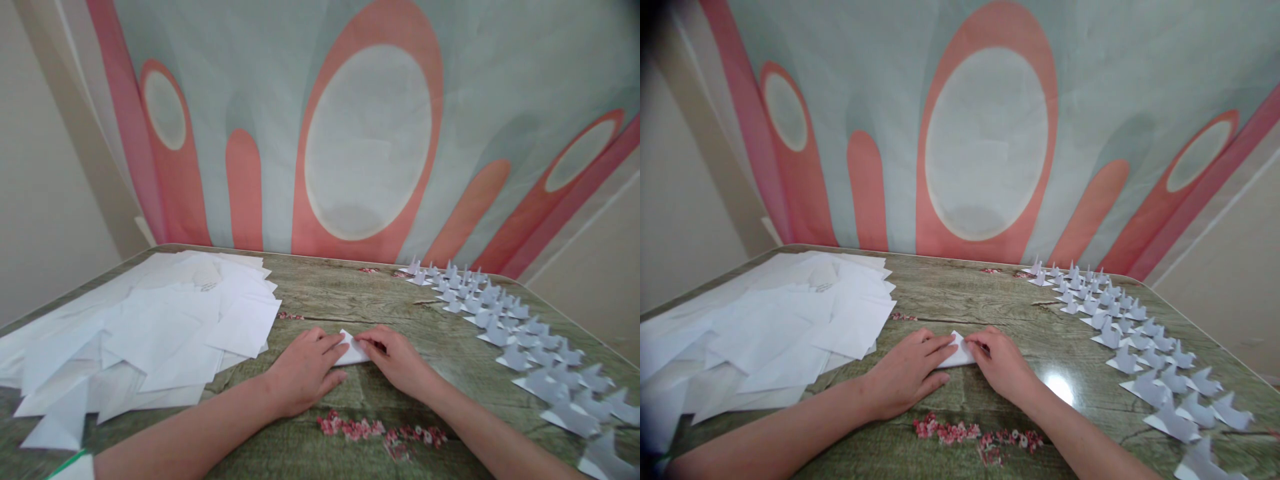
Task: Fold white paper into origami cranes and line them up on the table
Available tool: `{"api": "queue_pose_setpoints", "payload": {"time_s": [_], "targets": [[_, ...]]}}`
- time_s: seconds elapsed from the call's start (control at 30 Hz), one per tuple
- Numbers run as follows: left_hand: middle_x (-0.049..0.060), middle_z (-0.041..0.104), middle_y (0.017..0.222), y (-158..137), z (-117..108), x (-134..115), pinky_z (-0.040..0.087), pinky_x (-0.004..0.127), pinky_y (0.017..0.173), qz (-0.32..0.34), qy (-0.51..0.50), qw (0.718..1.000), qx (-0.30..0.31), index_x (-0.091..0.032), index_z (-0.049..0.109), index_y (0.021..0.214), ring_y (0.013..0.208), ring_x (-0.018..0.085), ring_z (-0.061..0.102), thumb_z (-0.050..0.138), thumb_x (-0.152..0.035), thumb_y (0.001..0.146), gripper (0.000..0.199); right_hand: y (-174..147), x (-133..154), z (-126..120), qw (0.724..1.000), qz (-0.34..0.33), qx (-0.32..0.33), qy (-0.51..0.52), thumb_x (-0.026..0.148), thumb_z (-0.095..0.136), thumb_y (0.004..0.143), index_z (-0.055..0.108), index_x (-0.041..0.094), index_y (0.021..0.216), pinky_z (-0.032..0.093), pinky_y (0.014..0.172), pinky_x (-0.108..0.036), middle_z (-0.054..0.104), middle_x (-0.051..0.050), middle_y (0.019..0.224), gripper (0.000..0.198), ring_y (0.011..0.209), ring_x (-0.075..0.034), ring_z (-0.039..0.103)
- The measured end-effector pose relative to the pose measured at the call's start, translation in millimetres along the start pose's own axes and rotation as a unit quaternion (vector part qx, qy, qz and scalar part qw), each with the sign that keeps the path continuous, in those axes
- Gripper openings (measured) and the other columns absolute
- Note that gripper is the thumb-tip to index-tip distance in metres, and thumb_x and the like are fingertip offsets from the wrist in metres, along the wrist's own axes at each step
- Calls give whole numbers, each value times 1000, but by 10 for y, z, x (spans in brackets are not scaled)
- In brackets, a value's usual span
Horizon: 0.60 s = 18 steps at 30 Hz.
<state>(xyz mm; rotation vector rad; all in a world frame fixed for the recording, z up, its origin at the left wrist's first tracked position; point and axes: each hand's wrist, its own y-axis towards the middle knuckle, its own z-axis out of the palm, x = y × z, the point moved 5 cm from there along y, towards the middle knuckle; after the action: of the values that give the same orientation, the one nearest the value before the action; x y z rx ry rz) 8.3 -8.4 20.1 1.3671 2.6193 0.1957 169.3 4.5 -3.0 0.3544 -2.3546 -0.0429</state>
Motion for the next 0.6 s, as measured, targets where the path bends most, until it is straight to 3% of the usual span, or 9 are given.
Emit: {"api": "queue_pose_setpoints", "payload": {"time_s": [0.6], "targets": [[5, 48, 128, -3, 32, 6, 36, 37, 90, -5, 1, 1000, 1, -20, 44, 125, 101, 22, 46, 44, -40, 87, 43, -3, -13, -12, 1000, 21, -9, -11, 26, 47, 82, 67, 20, 95, 41, 64, -27, 60, -4, 78, 24, 68, -16, 54]]}}
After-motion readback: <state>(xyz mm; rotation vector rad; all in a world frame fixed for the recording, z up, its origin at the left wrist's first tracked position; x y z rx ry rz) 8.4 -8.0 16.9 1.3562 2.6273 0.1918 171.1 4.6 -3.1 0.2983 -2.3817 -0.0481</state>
